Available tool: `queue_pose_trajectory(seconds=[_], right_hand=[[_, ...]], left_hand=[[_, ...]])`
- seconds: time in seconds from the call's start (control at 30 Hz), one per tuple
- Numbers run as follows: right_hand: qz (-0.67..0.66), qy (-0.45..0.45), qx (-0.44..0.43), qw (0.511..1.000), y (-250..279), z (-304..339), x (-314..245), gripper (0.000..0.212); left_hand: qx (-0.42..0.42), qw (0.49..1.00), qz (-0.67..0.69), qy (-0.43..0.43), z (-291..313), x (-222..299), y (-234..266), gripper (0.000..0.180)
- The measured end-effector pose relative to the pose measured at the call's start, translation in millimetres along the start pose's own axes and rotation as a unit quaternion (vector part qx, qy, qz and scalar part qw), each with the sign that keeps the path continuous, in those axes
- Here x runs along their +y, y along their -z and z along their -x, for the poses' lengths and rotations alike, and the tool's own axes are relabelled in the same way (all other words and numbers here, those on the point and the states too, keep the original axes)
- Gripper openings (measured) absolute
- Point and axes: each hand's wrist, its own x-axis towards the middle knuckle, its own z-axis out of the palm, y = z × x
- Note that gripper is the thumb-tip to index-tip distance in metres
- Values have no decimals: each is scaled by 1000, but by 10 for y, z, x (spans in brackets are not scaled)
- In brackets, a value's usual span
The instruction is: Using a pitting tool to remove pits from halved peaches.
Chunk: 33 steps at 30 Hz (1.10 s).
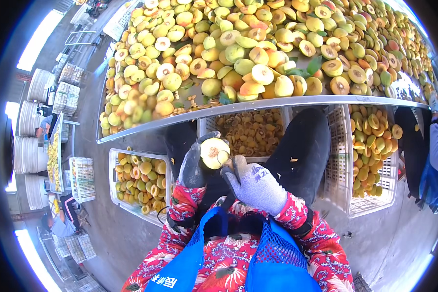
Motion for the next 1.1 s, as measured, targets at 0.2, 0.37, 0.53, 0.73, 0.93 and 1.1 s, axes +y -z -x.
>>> queue_pose_trajectory(seconds=[0.2,0.37,0.53,0.73,0.93,1.1], right_hand=[[135,14,-22,990,-42,95,-122,28],[144,14,-32,989,41,115,-216,29],[166,3,-59,984,-25,71,-132,28],[94,-27,-97,990,-90,113,40,28],[-323,-329,-235,856,104,54,-37,32],[-818,-318,-280,389,-62,118,321,36]], left_hand=[[108,981,-160,-34,61,-98,-32,50],[96,967,-237,-18,136,-40,-65,48],[23,976,-215,-29,142,-98,-38,39],[36,938,-343,-26,100,-260,50,29],[164,912,-372,-50,154,-295,-261,37],[88,972,-206,-67,32,-290,-276,52]])
